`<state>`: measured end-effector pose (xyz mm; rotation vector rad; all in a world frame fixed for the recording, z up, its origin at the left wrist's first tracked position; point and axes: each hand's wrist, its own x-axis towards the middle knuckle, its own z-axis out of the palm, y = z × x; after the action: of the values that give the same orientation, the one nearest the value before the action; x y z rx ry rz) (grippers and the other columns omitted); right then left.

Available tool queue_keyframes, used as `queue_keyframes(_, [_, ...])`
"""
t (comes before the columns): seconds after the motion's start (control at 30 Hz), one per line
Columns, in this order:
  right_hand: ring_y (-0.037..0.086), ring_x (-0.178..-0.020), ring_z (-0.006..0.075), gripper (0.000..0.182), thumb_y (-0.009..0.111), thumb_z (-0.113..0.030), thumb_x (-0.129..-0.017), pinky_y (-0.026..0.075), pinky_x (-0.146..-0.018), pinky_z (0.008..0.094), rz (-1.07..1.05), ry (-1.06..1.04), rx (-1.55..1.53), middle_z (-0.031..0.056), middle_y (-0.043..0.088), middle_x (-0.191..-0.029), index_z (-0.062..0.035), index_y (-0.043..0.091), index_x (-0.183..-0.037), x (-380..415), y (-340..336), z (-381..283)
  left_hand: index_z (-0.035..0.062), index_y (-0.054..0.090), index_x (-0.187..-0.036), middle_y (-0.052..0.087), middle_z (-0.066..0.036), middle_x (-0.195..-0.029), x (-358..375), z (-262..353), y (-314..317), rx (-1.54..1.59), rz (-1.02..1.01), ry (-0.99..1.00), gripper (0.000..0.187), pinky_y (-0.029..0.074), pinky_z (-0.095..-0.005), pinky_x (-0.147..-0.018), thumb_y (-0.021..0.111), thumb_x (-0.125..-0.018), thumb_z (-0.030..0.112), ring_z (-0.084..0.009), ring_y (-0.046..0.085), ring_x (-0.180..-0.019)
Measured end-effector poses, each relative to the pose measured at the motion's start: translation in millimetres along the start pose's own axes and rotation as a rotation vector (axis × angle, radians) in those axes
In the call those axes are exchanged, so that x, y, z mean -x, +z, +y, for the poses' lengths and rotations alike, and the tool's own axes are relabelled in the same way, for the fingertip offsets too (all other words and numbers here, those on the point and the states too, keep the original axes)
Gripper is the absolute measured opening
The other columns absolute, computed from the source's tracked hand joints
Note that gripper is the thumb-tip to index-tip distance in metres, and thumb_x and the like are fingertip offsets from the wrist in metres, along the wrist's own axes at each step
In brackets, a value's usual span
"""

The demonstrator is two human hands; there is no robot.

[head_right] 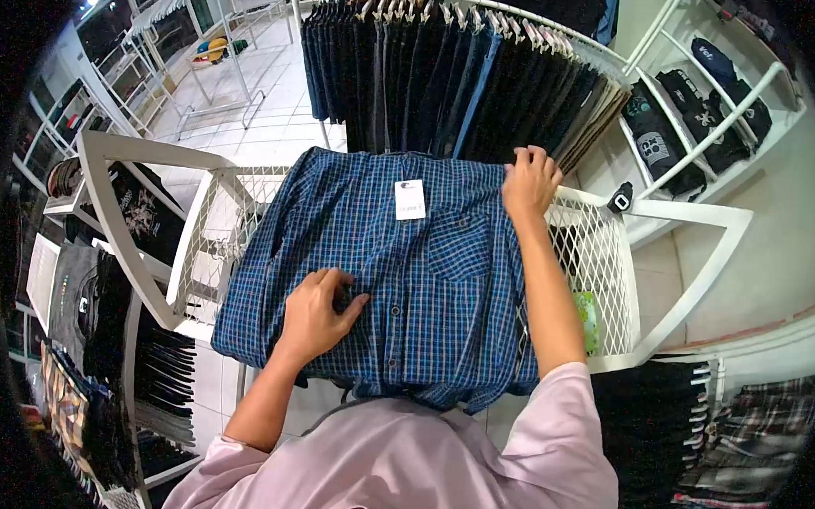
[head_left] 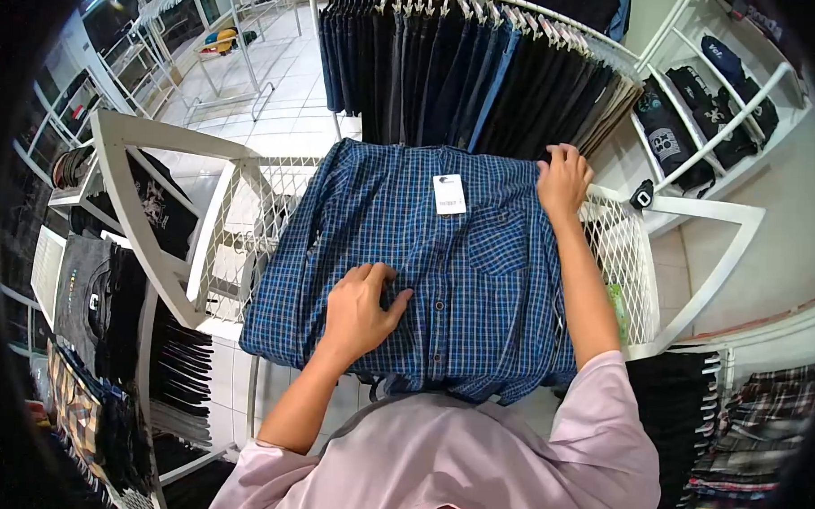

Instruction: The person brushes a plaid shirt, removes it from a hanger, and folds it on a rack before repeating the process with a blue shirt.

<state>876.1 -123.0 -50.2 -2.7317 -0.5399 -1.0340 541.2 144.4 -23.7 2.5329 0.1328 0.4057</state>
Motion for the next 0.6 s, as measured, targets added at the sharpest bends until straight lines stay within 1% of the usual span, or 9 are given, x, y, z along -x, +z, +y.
queue_keyframes(0.07, [0.06,-0.111,0.0318,0.019,0.072,-0.032,-0.095,0.042,-0.099,0.05,0.034,0.009,-0.144,0.0098,0.066,-0.113,-0.0137,0.074,-0.101,5,-28,-42,0.0016,0.065,-0.102,0.066,-0.013,-0.085,4,-1,3,0.012,0.087,0.032,0.035,0.054,-0.0424,-0.071,0.083,-0.084,0.027,-0.0295,0.065,-0.08])
queue_keyframes(0.13, [0.063,-0.106,0.0336,0.029,0.066,-0.039,-0.098,0.044,-0.097,0.0501,-0.398,-0.125,-0.47,0.0129,0.067,-0.108,-0.0109,0.074,-0.096,14,-50,-68,0.0015,0.064,-0.1,0.065,-0.013,-0.085,6,-3,5,0.056,0.09,0.024,0.036,0.053,-0.0418,-0.075,0.082,-0.085,0.029,-0.03,0.063,-0.082])
queue_keyframes(0.2, [0.065,-0.101,0.0352,0.041,0.059,-0.045,-0.101,0.046,-0.095,0.0493,-0.481,-0.162,-0.339,0.0152,0.068,-0.104,-0.0075,0.074,-0.092,34,-62,-92,0.0014,0.064,-0.098,0.064,-0.014,-0.085,7,-6,7,0.068,0.092,0.041,0.038,0.052,-0.0414,-0.077,0.083,-0.085,0.032,-0.0305,0.062,-0.082])
queue_keyframes(0.23, [0.065,-0.101,0.0357,0.046,0.055,-0.046,-0.103,0.047,-0.095,0.0508,-0.482,-0.135,-0.363,0.0167,0.069,-0.105,-0.0054,0.074,-0.092,41,-54,-94,0.0012,0.065,-0.095,0.064,-0.014,-0.085,8,-5,6,0.074,0.069,0.02,0.039,0.051,-0.0416,-0.078,0.082,-0.085,0.035,-0.0309,0.061,-0.084])
queue_keyframes(0.33, [0.065,-0.102,0.0356,0.047,0.055,-0.045,-0.103,0.046,-0.098,0.054,-0.454,-0.062,-0.451,0.0174,0.068,-0.102,-0.004,0.075,-0.09,43,-46,-98,0.0009,0.067,-0.084,0.063,-0.015,-0.085,6,1,4,0.054,0.022,-0.033,0.048,0.049,-0.0425,-0.082,0.08,-0.086,0.047,-0.0319,0.06,-0.088])
queue_keyframes(0.37, [0.065,-0.106,0.0356,0.049,0.053,-0.044,-0.104,0.045,-0.102,0.0564,-0.527,-0.022,-0.452,0.0195,0.069,-0.105,-0.0022,0.076,-0.094,43,-47,-98,0.0009,0.067,-0.079,0.063,-0.015,-0.085,7,3,5,0.024,0.011,-0.049,0.052,0.049,-0.0429,-0.084,0.078,-0.087,0.051,-0.0321,0.06,-0.09])
queue_keyframes(0.47, [0.065,-0.113,0.0368,0.053,0.048,-0.046,-0.105,0.043,-0.108,0.0561,-0.492,-0.076,-0.366,0.0224,0.069,-0.115,-0.0016,0.078,-0.1,50,-48,-106,0.0008,0.071,-0.073,0.064,-0.016,-0.087,10,8,7,-0.017,-0.016,-0.093,0.062,0.046,-0.0441,-0.089,0.073,-0.088,0.061,-0.0316,0.058,-0.096])
queue_keyframes(0.5, [0.062,-0.122,0.0395,0.059,0.044,-0.048,-0.105,0.04,-0.113,0.0557,-0.571,-0.052,-0.321,0.0269,0.063,-0.132,-0.0013,0.079,-0.106,48,-49,-109,0.0007,0.072,-0.071,0.064,-0.016,-0.088,10,10,8,-0.023,-0.021,-0.103,0.065,0.045,-0.0444,-0.091,0.071,-0.088,0.064,-0.0313,0.057,-0.098])
queue_keyframes(0.6, [0.059,-0.127,0.0417,0.066,0.042,-0.052,-0.105,0.039,-0.115,0.0565,-0.679,0.038,-0.344,0.0293,0.056,-0.143,0.0029,0.078,-0.107,43,-56,-115,0.0005,0.078,-0.074,0.066,-0.016,-0.092,13,10,12,0.0,-0.007,-0.099,0.07,0.044,-0.0438,-0.095,0.068,-0.089,0.068,-0.0301,0.056,-0.102])
